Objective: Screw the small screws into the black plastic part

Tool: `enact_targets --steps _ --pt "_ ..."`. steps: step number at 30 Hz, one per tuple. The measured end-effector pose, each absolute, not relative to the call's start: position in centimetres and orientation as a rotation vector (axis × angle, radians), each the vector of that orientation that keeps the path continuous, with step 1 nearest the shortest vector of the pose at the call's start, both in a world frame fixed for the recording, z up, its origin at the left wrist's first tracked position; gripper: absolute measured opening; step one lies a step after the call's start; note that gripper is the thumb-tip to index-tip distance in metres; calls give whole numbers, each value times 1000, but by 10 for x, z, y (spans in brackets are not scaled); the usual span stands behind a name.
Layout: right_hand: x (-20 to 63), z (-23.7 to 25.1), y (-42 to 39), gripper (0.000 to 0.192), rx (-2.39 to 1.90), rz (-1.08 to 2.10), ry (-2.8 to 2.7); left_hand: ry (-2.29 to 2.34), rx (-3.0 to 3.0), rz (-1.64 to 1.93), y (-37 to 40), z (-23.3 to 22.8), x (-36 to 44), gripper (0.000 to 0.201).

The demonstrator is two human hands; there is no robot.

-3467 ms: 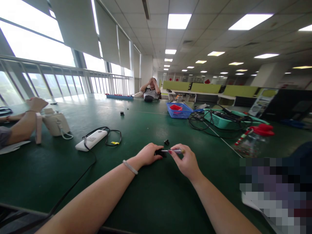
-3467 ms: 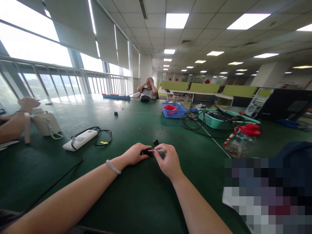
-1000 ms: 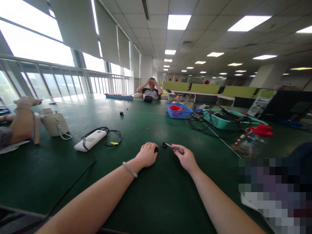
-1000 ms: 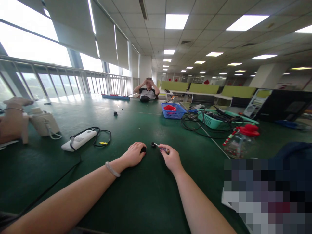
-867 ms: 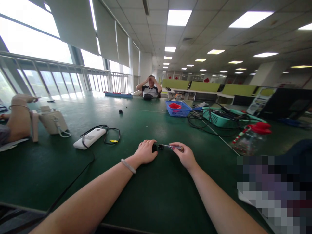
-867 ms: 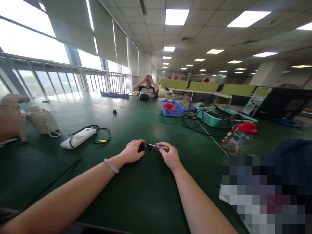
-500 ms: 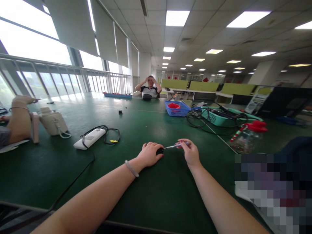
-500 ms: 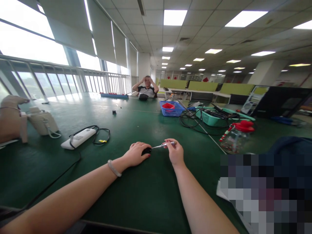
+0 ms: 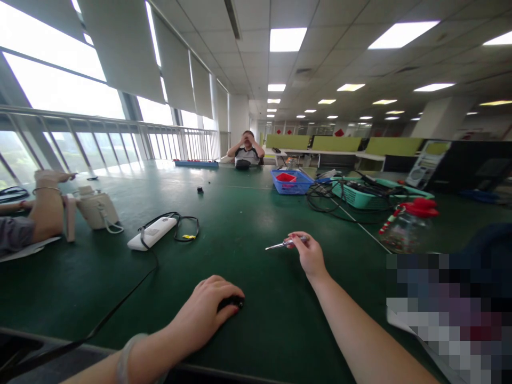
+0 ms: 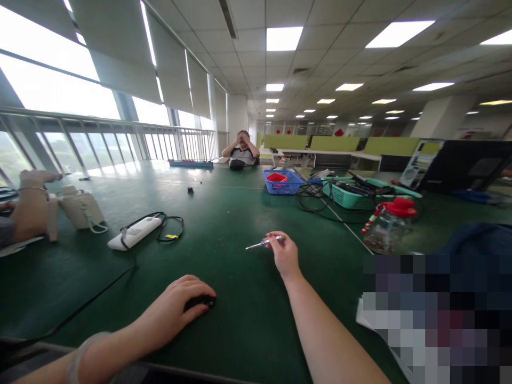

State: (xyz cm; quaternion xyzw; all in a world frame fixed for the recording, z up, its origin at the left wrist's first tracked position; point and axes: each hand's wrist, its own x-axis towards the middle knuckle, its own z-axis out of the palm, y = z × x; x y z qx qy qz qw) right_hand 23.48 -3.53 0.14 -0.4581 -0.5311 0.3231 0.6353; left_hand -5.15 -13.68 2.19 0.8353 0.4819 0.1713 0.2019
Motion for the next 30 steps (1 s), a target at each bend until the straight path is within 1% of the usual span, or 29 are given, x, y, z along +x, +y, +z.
enact_targets --steps 4,8,11,14,17,19,25,30 --pt "228 7 -41 33 -1059 749 -1295 1421 2331 483 -153 18 -90 24" --pt "226 11 -45 34 -1088 768 -1322 1525 2357 557 -152 8 -107 25" --pt "228 11 -44 35 -1091 738 -1316 1529 2341 781 -149 6 -115 25" --pt "231 9 -42 34 -1081 718 -1321 1555 2239 1061 -149 10 -126 29" --pt "233 6 -40 31 -1084 714 -1327 1643 2127 1192 -154 14 -138 35" --pt "234 5 -39 30 -1081 715 -1325 1642 2139 1179 -159 13 -145 36" --pt "231 8 -41 33 -1080 716 -1337 1600 2282 1065 -168 2 -151 29" --pt "229 11 -43 33 -1074 719 -1325 1560 2412 948 -164 2 -150 32"
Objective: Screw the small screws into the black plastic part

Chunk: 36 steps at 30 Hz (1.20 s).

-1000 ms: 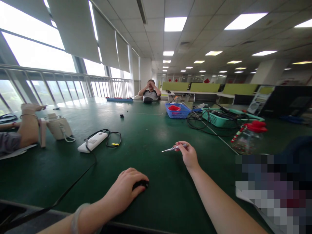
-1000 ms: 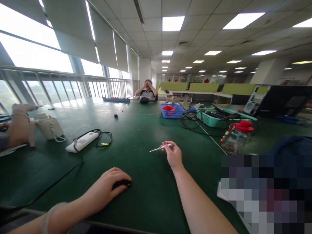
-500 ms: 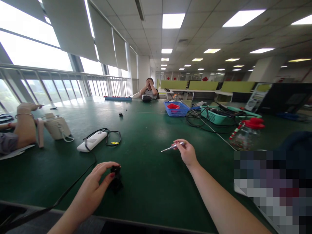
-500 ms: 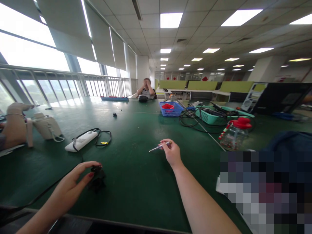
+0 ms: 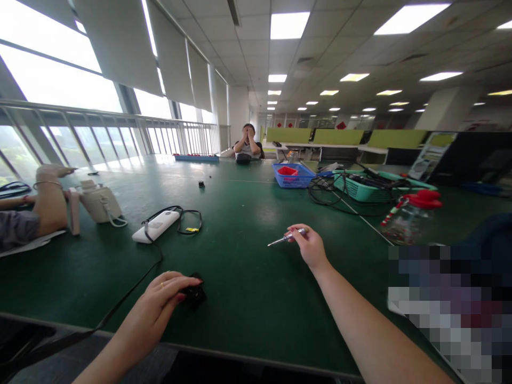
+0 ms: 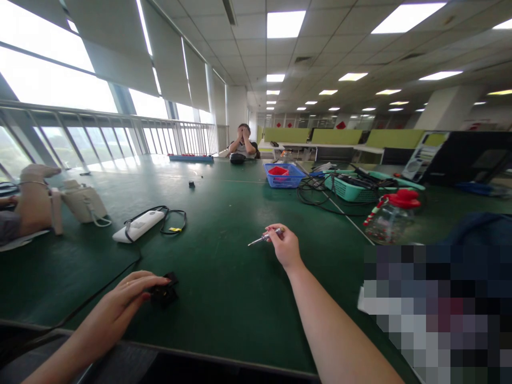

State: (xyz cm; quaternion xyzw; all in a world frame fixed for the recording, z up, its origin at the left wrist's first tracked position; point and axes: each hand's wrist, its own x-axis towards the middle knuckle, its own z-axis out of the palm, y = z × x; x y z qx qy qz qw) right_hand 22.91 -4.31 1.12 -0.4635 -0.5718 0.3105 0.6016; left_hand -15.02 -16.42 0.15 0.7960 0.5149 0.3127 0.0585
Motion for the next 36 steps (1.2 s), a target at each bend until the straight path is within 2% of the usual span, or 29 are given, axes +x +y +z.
enact_targets --steps 13,24,28,33,36 --pt "229 15 -46 34 -1096 747 -1358 1510 2663 654 -151 -6 -153 43" --pt "229 15 -46 34 -1091 735 -1359 1373 2721 584 -154 3 -148 45" --pt "230 14 -44 34 -1086 734 -1361 1474 2719 614 -154 -1 -150 37" --pt "231 12 -42 33 -1078 726 -1352 1722 2514 860 -153 -12 -155 40" --pt "231 13 -43 33 -1090 721 -1363 1767 2461 808 -151 -17 -155 39"
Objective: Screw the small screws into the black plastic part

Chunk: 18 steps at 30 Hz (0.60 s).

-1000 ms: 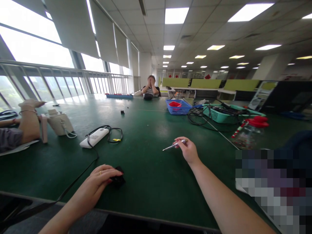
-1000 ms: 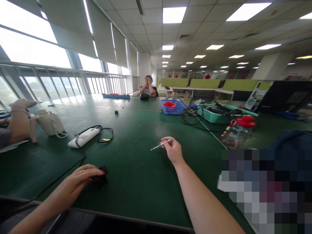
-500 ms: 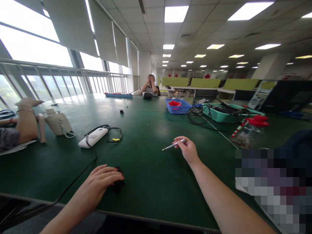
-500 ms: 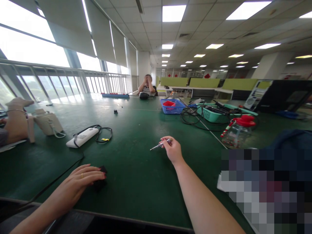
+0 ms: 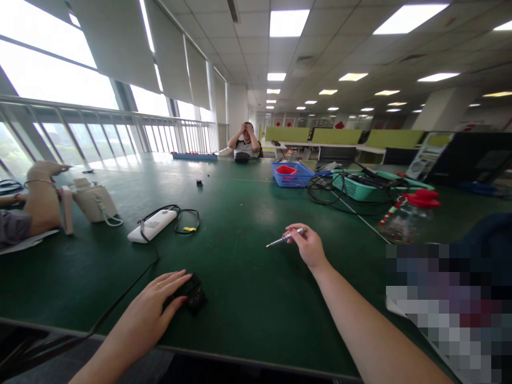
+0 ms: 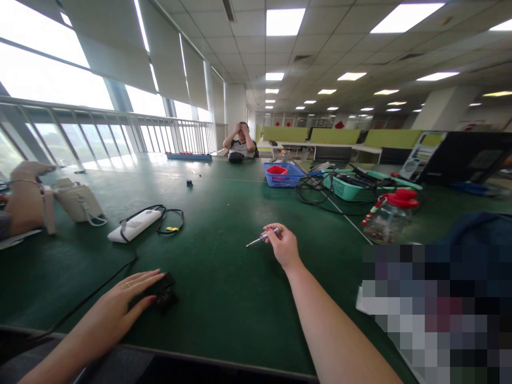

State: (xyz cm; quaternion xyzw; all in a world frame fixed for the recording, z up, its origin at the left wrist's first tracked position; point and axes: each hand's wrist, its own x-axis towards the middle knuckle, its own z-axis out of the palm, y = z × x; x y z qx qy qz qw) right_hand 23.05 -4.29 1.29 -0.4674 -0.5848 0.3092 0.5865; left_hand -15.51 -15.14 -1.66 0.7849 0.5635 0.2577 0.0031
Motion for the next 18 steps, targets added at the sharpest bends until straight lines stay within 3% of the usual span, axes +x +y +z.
enact_targets --steps 4,12,18 --pt "230 15 -46 33 -1095 722 -1362 1855 2367 804 -152 -16 -152 40" --pt "231 14 -45 32 -1090 720 -1373 1932 2337 1143 -186 -5 -121 43" --pt "231 12 -44 32 -1072 719 -1358 1946 2398 1063 -193 -15 -100 41"
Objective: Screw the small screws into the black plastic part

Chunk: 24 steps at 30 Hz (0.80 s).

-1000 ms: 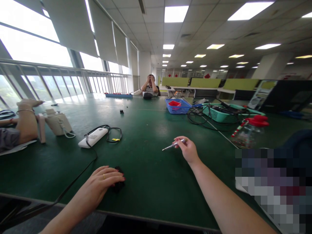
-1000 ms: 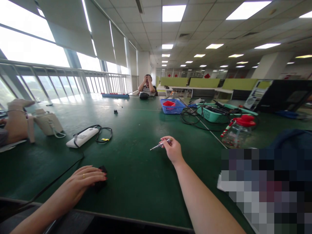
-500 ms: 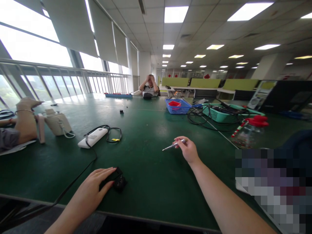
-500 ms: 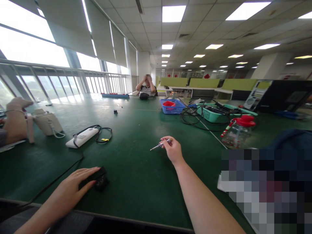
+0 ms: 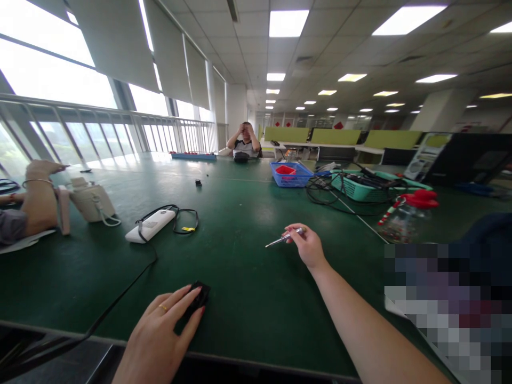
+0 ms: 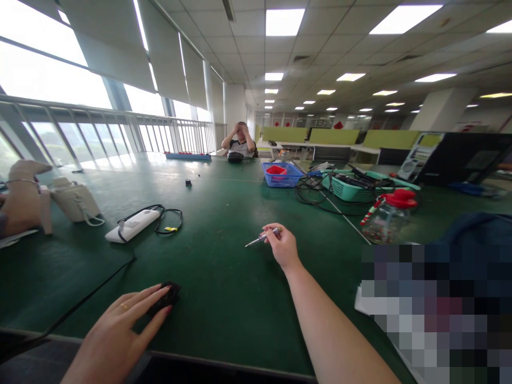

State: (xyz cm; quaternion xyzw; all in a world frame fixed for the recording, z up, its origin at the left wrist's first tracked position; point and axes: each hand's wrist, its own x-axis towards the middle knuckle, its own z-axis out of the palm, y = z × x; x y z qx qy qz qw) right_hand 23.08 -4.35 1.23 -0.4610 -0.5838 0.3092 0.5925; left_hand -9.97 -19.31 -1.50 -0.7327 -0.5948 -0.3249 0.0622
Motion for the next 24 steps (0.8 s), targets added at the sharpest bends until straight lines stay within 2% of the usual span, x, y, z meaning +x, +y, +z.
enact_targets --steps 10,16,20,24 --pt "230 12 -43 35 -1066 724 -1355 -1914 -2187 -843 -189 -18 -95 45" --pt "228 14 -46 34 -1068 697 -1398 -1805 -2414 -807 -184 1 -85 35" --pt "225 18 -50 30 -1108 551 -1495 -1588 -2637 -816 -168 37 -58 50" --pt "222 25 -57 28 -1107 402 -1545 -1463 -2776 -837 -117 58 -22 60"
